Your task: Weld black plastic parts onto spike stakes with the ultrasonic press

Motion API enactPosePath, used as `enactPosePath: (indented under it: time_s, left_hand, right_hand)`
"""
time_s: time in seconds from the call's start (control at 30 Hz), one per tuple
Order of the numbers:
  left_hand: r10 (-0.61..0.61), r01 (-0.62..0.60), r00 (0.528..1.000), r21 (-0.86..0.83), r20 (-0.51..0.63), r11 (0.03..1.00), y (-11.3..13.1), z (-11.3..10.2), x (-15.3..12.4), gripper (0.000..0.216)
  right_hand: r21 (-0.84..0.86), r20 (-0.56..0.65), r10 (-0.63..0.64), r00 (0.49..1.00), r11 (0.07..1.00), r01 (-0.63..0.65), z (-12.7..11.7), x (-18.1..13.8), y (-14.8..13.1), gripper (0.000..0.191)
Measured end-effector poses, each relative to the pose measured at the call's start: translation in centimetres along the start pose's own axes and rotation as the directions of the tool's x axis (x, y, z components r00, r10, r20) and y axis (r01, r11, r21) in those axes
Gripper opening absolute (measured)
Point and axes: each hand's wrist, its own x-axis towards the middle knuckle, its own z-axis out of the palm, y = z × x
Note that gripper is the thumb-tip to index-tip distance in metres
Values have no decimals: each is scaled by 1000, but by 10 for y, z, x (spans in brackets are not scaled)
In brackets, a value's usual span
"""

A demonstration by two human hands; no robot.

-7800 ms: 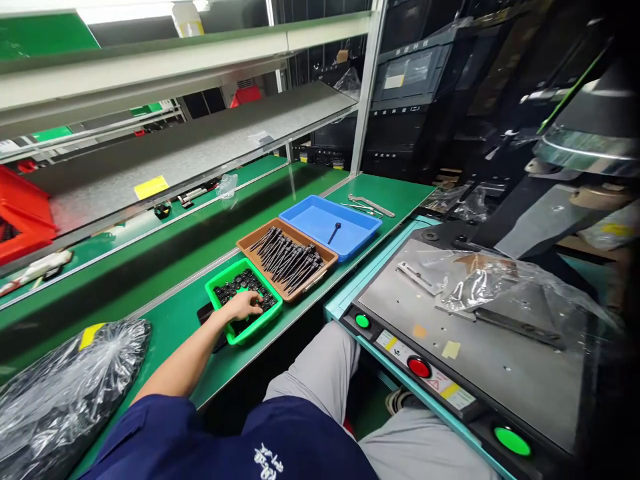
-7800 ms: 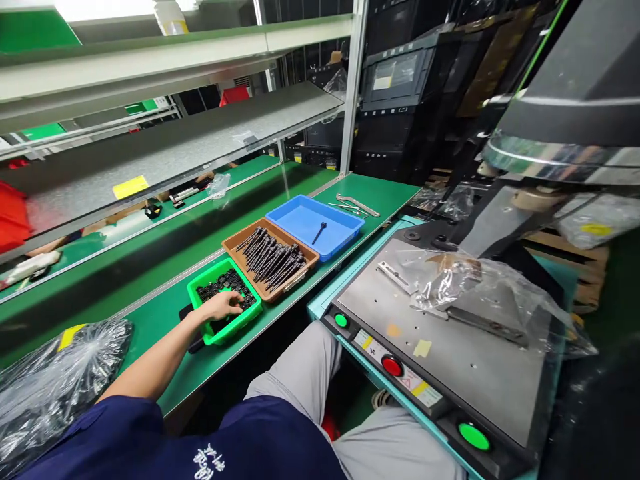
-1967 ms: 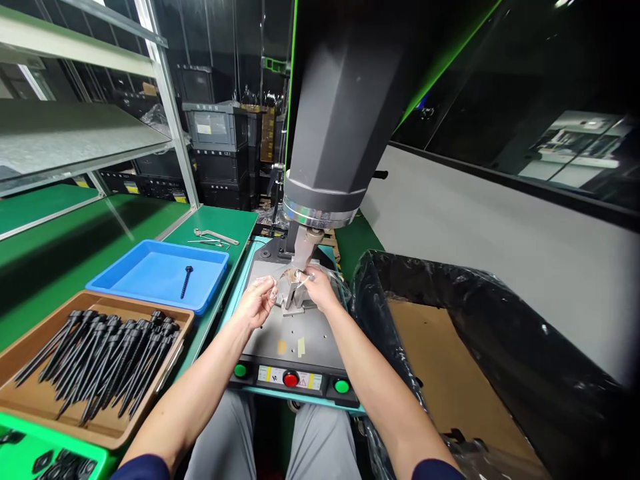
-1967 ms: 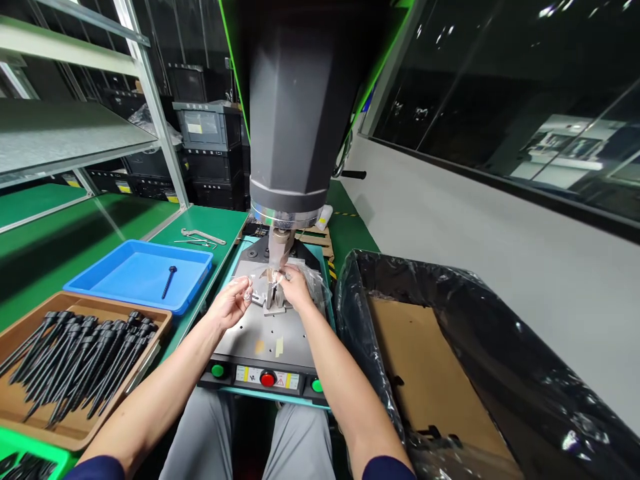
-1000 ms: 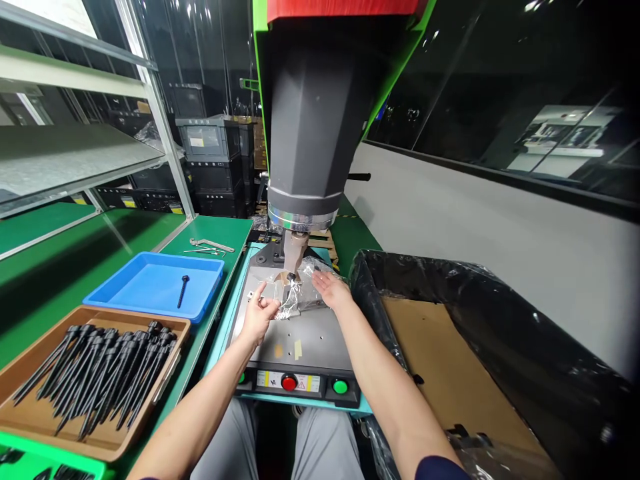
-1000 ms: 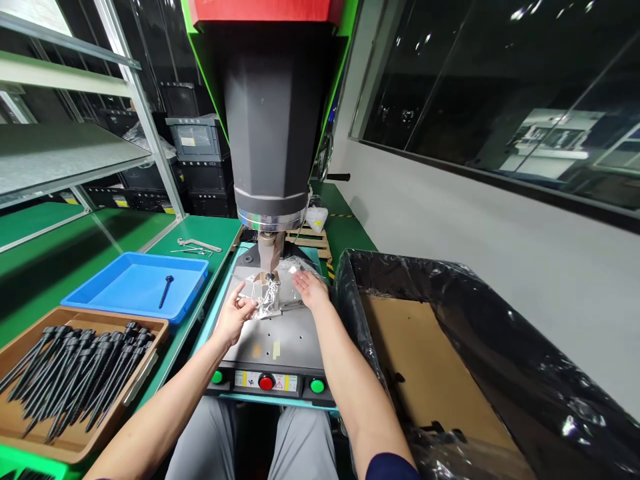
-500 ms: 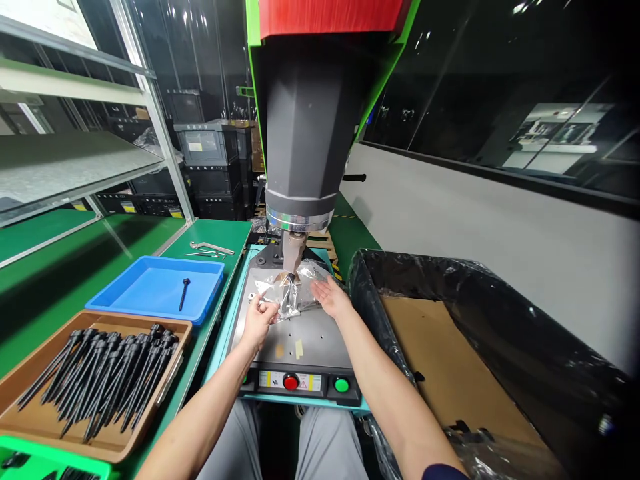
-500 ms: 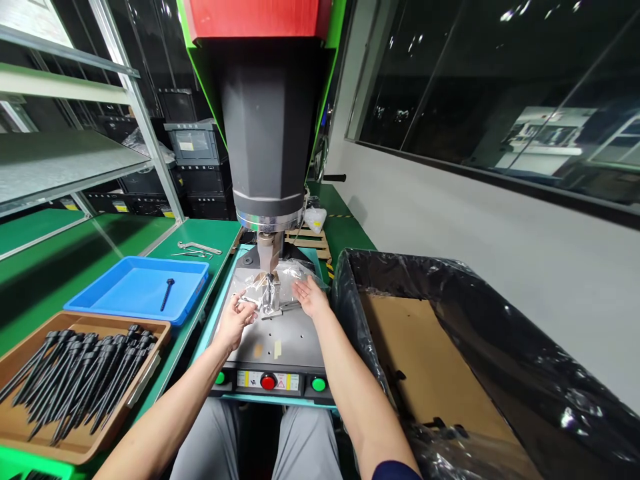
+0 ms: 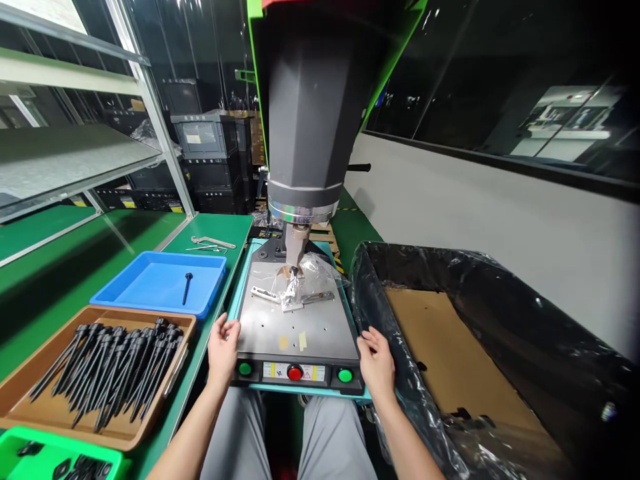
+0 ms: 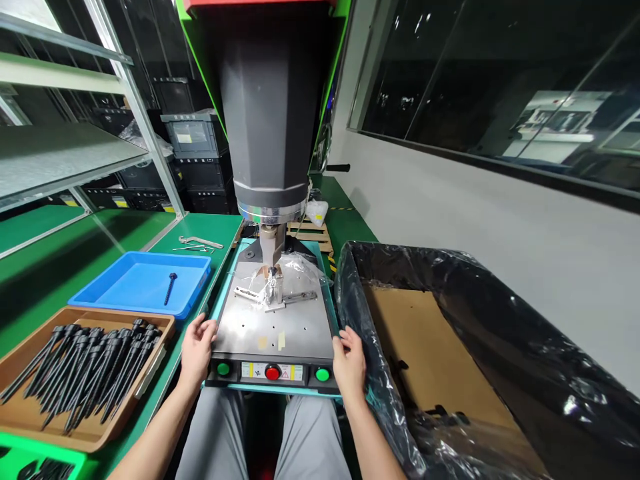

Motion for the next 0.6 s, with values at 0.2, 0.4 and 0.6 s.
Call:
enactPosePath:
  time_s: [0.2,0.4,0.6]
  left_hand:
    - [55,-109,989,419,140,901,-57,-52,-27,71]
    - [45,-169,963,465,266,869,-61,-59,-25,69]
    - [56,-215,944,479,325,851,-65,-64,-18,72]
  right_hand:
    - [-377,254,-147,956,895,238,-27,-46,58,71]
    - [-378,345,-220,913,857,349,-30,-45,71,66]
    - [-410,344,-213,914,842,351,-33,-44,78,69]
